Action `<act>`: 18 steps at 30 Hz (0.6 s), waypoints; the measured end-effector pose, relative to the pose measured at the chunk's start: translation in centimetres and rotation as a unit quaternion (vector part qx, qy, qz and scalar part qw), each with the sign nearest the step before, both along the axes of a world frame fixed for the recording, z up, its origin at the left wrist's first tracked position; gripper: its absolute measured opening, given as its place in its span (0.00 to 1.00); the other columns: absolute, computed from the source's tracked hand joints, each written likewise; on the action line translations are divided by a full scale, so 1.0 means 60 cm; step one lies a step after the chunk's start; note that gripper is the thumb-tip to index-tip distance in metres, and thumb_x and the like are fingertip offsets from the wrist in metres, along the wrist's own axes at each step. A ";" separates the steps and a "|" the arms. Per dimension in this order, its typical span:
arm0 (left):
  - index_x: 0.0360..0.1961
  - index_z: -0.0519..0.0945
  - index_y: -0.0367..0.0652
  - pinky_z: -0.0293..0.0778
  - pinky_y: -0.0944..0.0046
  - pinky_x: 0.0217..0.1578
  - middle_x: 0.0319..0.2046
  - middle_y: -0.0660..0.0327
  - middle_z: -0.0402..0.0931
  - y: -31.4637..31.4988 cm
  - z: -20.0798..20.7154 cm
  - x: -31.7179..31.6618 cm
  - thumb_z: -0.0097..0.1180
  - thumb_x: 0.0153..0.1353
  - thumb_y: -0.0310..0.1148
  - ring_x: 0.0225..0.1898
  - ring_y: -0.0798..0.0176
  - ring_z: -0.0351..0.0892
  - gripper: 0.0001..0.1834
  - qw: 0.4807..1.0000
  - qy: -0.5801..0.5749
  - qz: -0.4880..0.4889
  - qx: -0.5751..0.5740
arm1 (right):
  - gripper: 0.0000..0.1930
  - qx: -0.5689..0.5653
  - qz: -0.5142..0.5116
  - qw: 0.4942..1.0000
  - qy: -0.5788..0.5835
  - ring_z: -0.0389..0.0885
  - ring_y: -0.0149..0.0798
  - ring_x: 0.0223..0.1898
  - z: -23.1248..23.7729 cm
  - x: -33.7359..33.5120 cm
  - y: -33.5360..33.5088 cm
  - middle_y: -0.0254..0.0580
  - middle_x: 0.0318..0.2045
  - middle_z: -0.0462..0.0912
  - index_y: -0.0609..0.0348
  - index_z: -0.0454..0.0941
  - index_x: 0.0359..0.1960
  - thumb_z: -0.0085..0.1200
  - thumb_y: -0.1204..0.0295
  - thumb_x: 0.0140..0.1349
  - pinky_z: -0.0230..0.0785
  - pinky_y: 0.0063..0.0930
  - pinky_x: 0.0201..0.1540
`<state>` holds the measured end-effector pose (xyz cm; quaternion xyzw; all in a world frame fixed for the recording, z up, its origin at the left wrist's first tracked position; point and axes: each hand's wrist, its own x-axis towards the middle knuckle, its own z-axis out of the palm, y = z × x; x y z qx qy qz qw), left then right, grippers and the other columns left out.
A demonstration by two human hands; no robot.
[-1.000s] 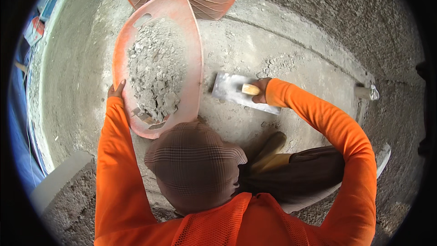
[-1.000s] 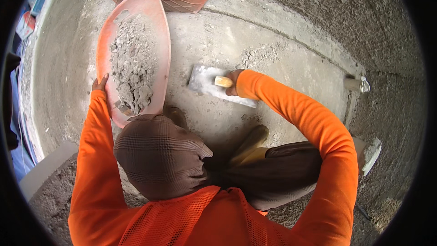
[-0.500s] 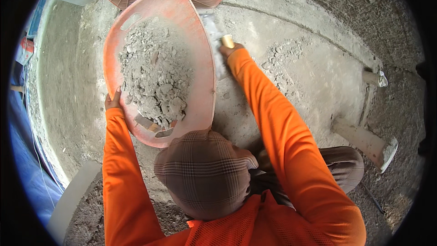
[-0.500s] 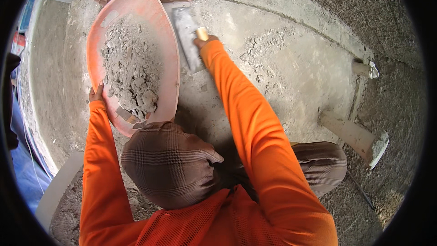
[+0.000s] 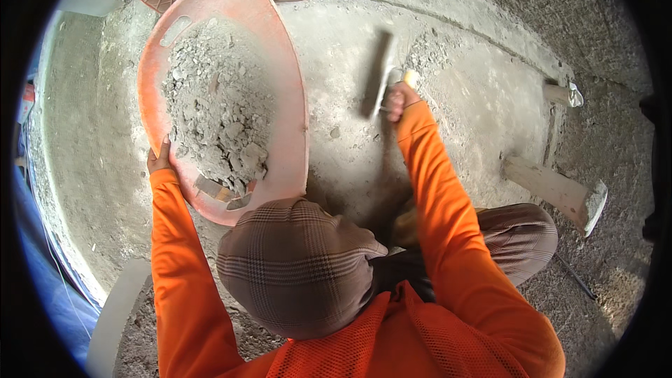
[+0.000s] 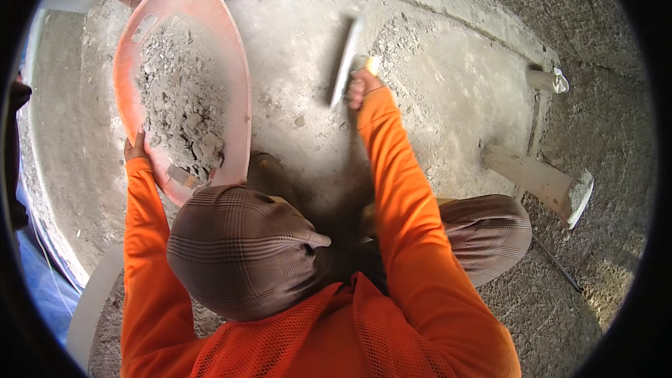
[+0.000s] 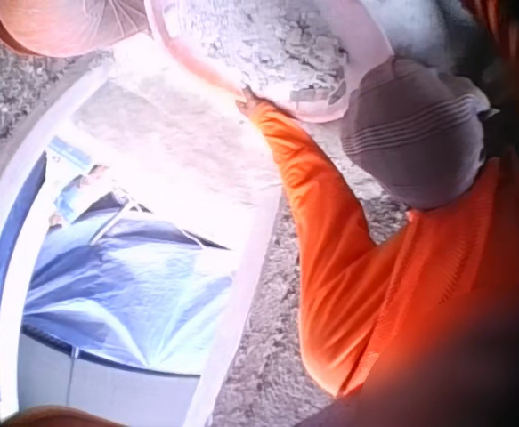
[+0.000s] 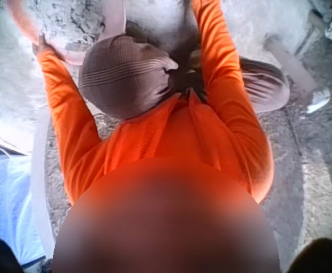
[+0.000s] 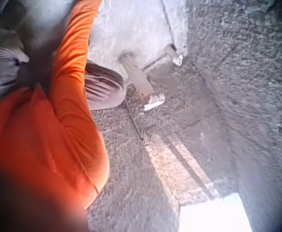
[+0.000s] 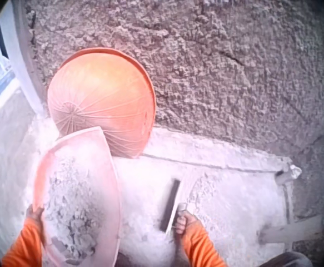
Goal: The person scoops cement from a pink basin using a trowel and applies it to a concrete floor. They then use the trowel to smooth and level the surface, repeatedly spreading and finishing the material.
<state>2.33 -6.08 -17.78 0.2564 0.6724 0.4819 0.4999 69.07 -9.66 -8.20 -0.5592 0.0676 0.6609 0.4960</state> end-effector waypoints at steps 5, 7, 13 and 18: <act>0.54 0.82 0.35 0.79 0.64 0.49 0.48 0.59 0.84 0.006 0.003 -0.002 0.69 0.64 0.35 0.45 0.64 0.83 0.21 0.998 0.058 -0.021 -0.010 | 0.20 -0.049 0.401 0.896 -0.183 0.79 0.35 0.23 -0.040 -0.274 -0.100 0.38 0.26 0.82 0.56 0.83 0.48 0.71 0.67 0.54 0.75 0.33 0.27; 0.54 0.82 0.35 0.79 0.65 0.49 0.48 0.59 0.84 0.006 0.008 0.000 0.69 0.64 0.35 0.45 0.64 0.83 0.21 0.999 0.048 -0.017 -0.016 | 0.21 -0.008 0.458 0.848 -0.265 0.83 0.35 0.30 -0.063 -0.297 -0.118 0.41 0.32 0.86 0.55 0.84 0.47 0.74 0.65 0.51 0.77 0.32 0.36; 0.54 0.82 0.35 0.78 0.66 0.50 0.48 0.59 0.84 0.001 0.018 0.009 0.69 0.64 0.36 0.45 0.65 0.83 0.21 0.999 0.035 -0.013 -0.021 | 0.25 -0.114 0.397 0.886 -0.214 0.81 0.34 0.26 -0.089 -0.080 -0.138 0.38 0.31 0.86 0.61 0.83 0.49 0.75 0.64 0.51 0.77 0.31 0.28; 0.54 0.83 0.36 0.78 0.67 0.50 0.47 0.60 0.85 0.006 0.010 0.002 0.70 0.64 0.37 0.45 0.65 0.83 0.21 0.998 0.053 -0.010 -0.027 | 0.11 -0.157 0.245 0.914 -0.282 0.73 0.32 0.14 -0.057 0.126 -0.135 0.36 0.18 0.80 0.62 0.83 0.35 0.69 0.74 0.50 0.62 0.29 0.16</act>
